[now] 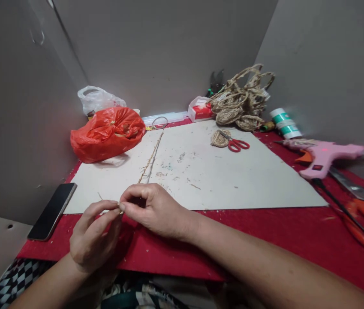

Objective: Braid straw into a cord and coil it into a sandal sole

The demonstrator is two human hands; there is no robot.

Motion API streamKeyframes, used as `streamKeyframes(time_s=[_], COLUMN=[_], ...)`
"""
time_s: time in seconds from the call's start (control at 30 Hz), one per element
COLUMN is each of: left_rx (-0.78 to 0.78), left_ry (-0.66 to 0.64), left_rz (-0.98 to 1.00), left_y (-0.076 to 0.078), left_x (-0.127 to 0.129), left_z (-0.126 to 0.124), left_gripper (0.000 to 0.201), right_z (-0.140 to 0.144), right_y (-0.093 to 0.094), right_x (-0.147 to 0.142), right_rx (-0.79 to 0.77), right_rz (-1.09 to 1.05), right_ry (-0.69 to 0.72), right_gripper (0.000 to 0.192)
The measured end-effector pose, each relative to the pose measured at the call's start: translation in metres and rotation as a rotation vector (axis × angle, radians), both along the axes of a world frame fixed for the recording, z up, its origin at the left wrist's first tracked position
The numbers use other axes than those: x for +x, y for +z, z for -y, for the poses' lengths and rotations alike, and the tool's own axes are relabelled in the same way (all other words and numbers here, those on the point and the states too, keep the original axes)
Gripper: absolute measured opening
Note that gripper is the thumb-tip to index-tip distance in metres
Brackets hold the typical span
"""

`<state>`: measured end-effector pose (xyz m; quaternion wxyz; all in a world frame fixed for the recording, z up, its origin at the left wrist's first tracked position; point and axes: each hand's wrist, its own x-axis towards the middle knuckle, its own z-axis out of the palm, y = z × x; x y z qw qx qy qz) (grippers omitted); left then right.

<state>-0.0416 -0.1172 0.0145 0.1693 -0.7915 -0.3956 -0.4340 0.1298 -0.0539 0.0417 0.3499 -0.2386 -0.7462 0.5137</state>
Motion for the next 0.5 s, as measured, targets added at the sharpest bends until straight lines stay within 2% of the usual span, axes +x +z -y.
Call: streamKeyframes(time_s=[0.07, 0.27, 0.5], left_rx=[-0.022, -0.081, -0.047], left_ry=[-0.006, 0.037, 0.023], left_rz=[-0.009, 0.056, 0.096], left_y=[0.001, 0.003, -0.002], left_x=[0.0, 0.001, 0.0], left_z=[-0.001, 0.0, 0.002], left_gripper=[0.028, 0.025, 0.03], right_z=[0.0, -0.002, 0.0], right_y=[0.0, -0.007, -0.012], right_x=[0.001, 0.0, 0.0], right_rx=[0.042, 0.313, 0.473], right_rz=[0.001, -0.04, -0.055], right_ry=[-0.003, -0.05, -0.057], right_gripper=[0.015, 0.013, 0.015])
